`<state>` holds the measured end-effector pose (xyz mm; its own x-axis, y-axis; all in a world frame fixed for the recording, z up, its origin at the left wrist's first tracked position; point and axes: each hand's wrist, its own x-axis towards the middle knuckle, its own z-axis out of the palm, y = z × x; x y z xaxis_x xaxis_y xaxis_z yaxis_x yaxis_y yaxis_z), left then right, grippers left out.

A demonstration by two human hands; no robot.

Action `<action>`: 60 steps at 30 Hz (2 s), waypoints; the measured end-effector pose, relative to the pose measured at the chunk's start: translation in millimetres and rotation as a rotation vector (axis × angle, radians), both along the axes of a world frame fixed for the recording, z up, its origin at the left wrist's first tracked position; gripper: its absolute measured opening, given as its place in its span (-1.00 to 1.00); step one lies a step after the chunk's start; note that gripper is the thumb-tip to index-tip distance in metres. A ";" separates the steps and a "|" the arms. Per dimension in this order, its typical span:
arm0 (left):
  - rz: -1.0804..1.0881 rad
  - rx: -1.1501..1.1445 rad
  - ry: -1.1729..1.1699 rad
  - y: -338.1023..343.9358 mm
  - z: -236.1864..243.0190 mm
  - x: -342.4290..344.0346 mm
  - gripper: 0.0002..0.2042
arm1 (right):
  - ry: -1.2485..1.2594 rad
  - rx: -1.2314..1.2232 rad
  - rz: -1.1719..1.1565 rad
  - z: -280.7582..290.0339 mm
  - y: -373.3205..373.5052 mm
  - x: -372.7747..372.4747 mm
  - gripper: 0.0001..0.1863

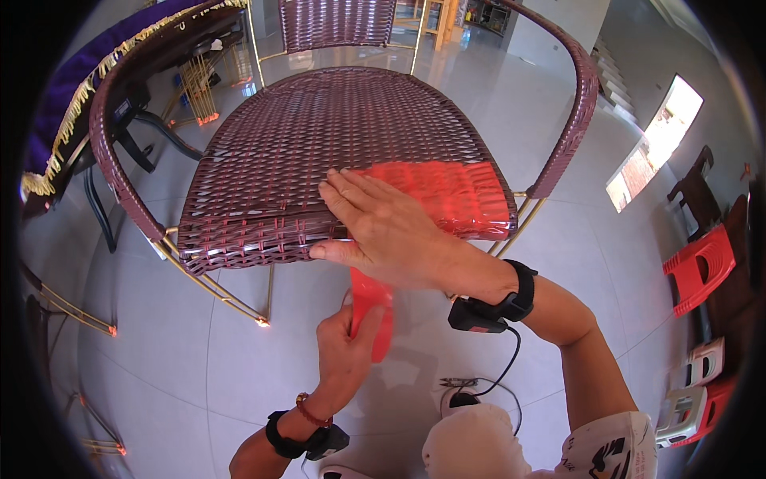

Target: The person applies red tape to the edge of a woven chair, smoothing it down by hand and cutting sections with scissors.

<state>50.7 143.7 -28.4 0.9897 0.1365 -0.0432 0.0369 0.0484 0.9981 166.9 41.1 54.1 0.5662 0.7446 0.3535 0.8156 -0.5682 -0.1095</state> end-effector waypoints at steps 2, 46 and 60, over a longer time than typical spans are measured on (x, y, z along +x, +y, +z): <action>-0.009 -0.003 0.017 0.1 -1.5 1.3 -0.69 | 0.077 0.002 -0.003 8.5 -5.5 1.6 -0.23; 0.043 -0.035 -0.017 -3.2 -20.1 29.1 -0.79 | 1.034 0.995 -0.172 -114.0 -66.0 -39.7 -0.71; 0.039 0.113 -0.182 -4.5 -50.2 48.2 -0.76 | 1.025 1.263 -0.205 -110.2 -16.0 -28.8 -0.79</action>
